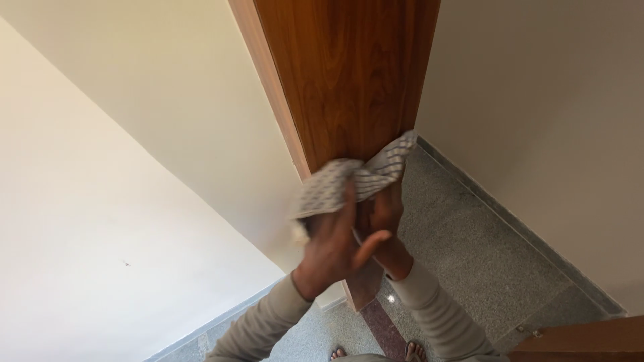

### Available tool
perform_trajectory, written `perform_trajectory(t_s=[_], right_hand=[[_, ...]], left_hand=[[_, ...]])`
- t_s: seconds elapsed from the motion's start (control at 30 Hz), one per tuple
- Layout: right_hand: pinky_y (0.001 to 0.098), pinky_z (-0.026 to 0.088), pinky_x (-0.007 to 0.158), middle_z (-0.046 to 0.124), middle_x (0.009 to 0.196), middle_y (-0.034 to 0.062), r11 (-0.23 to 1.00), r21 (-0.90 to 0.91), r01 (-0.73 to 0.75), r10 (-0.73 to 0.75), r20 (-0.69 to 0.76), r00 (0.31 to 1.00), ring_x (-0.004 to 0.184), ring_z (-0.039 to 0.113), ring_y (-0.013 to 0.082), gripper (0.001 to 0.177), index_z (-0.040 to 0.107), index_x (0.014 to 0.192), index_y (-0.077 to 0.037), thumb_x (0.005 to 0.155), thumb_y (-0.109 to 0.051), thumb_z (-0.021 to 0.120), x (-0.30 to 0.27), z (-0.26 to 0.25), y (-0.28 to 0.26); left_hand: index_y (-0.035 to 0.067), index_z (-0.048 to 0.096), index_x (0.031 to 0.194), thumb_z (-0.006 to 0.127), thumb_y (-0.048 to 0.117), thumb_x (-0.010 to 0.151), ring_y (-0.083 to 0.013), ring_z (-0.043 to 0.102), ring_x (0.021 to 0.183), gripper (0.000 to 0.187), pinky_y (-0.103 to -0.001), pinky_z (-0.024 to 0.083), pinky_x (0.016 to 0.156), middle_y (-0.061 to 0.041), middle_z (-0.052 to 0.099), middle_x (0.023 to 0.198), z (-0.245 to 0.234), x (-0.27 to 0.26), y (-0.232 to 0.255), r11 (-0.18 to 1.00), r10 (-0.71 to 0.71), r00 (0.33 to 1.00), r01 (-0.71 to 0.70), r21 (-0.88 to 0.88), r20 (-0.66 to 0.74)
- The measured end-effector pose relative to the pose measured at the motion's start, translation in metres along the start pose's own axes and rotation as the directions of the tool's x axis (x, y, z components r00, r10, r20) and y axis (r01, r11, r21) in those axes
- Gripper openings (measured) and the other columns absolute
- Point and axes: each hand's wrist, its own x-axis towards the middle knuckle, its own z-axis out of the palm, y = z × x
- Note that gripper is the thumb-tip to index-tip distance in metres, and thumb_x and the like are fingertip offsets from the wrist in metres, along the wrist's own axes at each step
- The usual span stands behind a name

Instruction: Cleaning a wooden door with a cloth.

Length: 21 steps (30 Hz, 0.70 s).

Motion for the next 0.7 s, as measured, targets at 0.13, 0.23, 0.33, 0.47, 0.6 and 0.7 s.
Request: perform_trajectory(t_s=[0.13, 0.23, 0.33, 0.47, 0.6, 0.7], right_hand=[[0.0708, 0.030, 0.122, 0.044, 0.154, 0.0316, 0.973, -0.188, 0.135, -0.140, -0.012, 0.990, 0.151, 0.034, 0.0491, 0.056, 0.055, 0.142, 0.003, 0.108, -0.041, 0.046, 0.027, 0.004, -0.003], [0.0669, 0.037, 0.120, 0.047, 0.152, 0.0309, 0.966, -0.219, 0.140, -0.145, -0.006, 0.989, 0.149, 0.039, 0.0487, 0.056, 0.052, 0.143, 0.007, 0.109, -0.038, 0.047, 0.023, 0.005, 0.021], [0.0575, 0.043, 0.109, 0.054, 0.140, 0.0253, 0.986, -0.167, -0.013, 0.009, -0.024, 1.000, 0.134, 0.048, 0.0402, 0.048, 0.057, 0.138, 0.006, 0.108, -0.031, 0.052, 0.018, -0.017, 0.034], [0.0362, 0.058, 0.084, 0.072, 0.113, 0.0126, 0.946, -0.001, -0.324, 0.324, -0.030, 0.946, 0.101, 0.069, 0.0209, 0.032, 0.067, 0.129, 0.002, 0.105, -0.017, 0.062, 0.004, -0.070, 0.050], [0.0254, 0.055, 0.075, 0.076, 0.099, 0.0093, 0.856, -0.016, -0.516, 0.509, -0.140, 0.849, 0.084, 0.069, 0.0124, 0.023, 0.074, 0.124, 0.001, 0.103, -0.005, 0.069, -0.044, -0.155, 0.053], [0.0247, 0.054, 0.078, 0.076, 0.096, 0.0085, 0.745, 0.033, -0.666, 0.655, -0.220, 0.723, 0.083, 0.067, 0.0119, 0.017, 0.074, 0.120, 0.003, 0.105, -0.005, 0.069, -0.084, -0.207, 0.040]], left_hand=[[-0.017, 0.034, 0.154, 0.066, 0.062, 0.099, -0.0440, 0.053, 0.135, 0.101, -0.051, 0.038, 0.115, -0.035, 0.049, 0.149, -0.004, 0.006, -0.012, 0.989, -0.076, 0.997, 0.076, -0.130, 0.004], [-0.017, 0.033, 0.151, 0.065, 0.062, 0.094, -0.0515, 0.047, 0.137, 0.102, -0.055, 0.036, 0.116, -0.038, 0.046, 0.147, 0.013, 0.023, 0.004, 0.995, -0.096, 0.992, 0.095, -0.018, -0.077], [-0.015, 0.034, 0.154, 0.068, 0.059, 0.097, -0.0476, 0.049, 0.139, 0.099, -0.052, 0.040, 0.116, -0.037, 0.047, 0.151, 0.030, 0.036, 0.017, 0.995, -0.060, 0.998, 0.058, -0.077, -0.029], [-0.010, 0.035, 0.156, 0.062, 0.035, 0.105, -0.0428, 0.053, 0.140, 0.073, -0.054, 0.035, 0.120, -0.028, 0.055, 0.147, 0.028, 0.040, 0.034, 0.926, 0.013, 0.999, -0.024, -0.376, -0.030], [-0.008, 0.040, 0.155, 0.053, 0.003, 0.109, -0.0283, 0.066, 0.109, 0.050, -0.033, 0.051, 0.099, -0.024, 0.063, 0.138, 0.051, 0.006, 0.029, 0.563, -0.176, 0.982, 0.152, -0.812, 0.061], [-0.001, 0.056, 0.151, 0.054, -0.011, 0.096, -0.0267, 0.053, 0.084, 0.056, -0.035, 0.046, 0.086, -0.014, 0.056, 0.088, 0.063, -0.015, 0.033, 0.610, -0.161, 0.983, 0.171, -0.774, 0.090]])
